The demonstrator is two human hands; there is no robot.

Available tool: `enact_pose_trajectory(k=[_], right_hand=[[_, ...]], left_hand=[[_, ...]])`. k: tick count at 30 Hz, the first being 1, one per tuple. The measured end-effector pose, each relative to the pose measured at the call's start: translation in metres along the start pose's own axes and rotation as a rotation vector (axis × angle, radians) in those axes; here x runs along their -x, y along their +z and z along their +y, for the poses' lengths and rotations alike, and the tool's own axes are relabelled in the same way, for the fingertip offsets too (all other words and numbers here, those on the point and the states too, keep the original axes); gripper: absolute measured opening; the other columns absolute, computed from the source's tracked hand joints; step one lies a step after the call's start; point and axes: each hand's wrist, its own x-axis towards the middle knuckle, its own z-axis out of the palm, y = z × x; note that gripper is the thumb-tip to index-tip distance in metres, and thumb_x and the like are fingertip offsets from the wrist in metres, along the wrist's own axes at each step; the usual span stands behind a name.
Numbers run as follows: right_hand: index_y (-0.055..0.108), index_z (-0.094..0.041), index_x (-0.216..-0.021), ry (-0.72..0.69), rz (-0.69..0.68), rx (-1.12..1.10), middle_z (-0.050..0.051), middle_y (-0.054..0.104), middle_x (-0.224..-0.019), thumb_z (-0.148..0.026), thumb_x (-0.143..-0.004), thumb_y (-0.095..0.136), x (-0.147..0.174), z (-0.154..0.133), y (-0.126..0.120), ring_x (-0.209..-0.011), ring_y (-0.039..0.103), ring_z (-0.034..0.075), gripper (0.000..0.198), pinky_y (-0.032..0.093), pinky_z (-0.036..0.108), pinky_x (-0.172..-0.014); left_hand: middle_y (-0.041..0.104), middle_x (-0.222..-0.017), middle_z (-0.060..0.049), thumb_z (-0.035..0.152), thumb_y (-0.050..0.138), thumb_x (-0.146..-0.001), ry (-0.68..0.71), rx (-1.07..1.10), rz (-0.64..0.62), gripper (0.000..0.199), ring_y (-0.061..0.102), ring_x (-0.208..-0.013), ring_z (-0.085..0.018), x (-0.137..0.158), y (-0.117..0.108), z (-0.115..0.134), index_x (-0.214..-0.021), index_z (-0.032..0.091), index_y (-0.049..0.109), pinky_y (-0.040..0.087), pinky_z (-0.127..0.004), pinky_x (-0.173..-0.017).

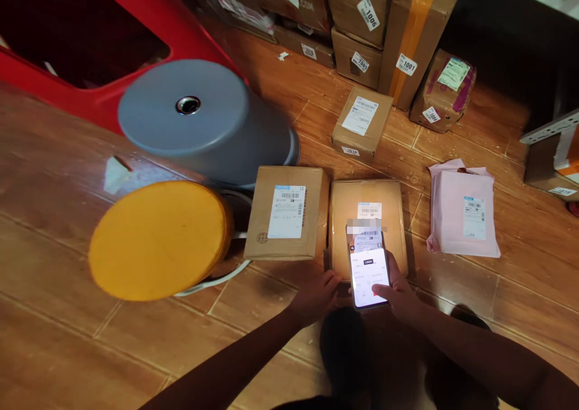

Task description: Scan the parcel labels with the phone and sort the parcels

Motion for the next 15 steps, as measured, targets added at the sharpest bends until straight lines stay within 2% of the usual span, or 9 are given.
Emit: enact_pose_trajectory(k=[2, 7, 15], right_hand=[[0.034, -0.031, -0.138, -0.015, 0.003, -0.002, 0.012, 0.069, -0.13, -0.051, -0.074, 0.089, -0.001, 0.0, 0.0, -0.104, 0.077, 0.033, 0.087, 0.064, 0.053, -0.085], [0.034, -0.03, -0.137, -0.028, -0.01, 0.023, 0.013, 0.066, -0.135, -0.052, -0.075, 0.087, -0.001, -0.004, 0.001, -0.12, 0.071, 0.036, 0.084, 0.059, 0.058, -0.1], [0.035, -0.03, -0.135, -0.038, -0.026, 0.059, 0.012, 0.065, -0.133, -0.054, -0.076, 0.086, -0.001, -0.012, 0.002, -0.122, 0.069, 0.037, 0.082, 0.057, 0.06, -0.103]], left_hand=[[0.062, -0.102, -0.008, 0.013, 0.058, -0.094, -0.012, 0.0, -0.008, 0.02, 0.062, -0.087, -0.024, -0.001, -0.001, 0.001, -0.113, 0.018, 0.061, 0.048, -0.033, -0.068], [0.061, -0.1, -0.008, 0.015, 0.056, -0.098, -0.021, 0.003, -0.004, 0.018, 0.062, -0.085, -0.023, -0.001, -0.001, 0.002, -0.115, 0.018, 0.063, 0.048, -0.033, -0.069], [0.063, -0.1, -0.01, 0.017, 0.056, -0.097, -0.005, 0.002, 0.033, 0.019, 0.063, -0.088, -0.025, 0.0, 0.003, 0.0, -0.116, 0.018, 0.062, 0.051, -0.035, -0.072]])
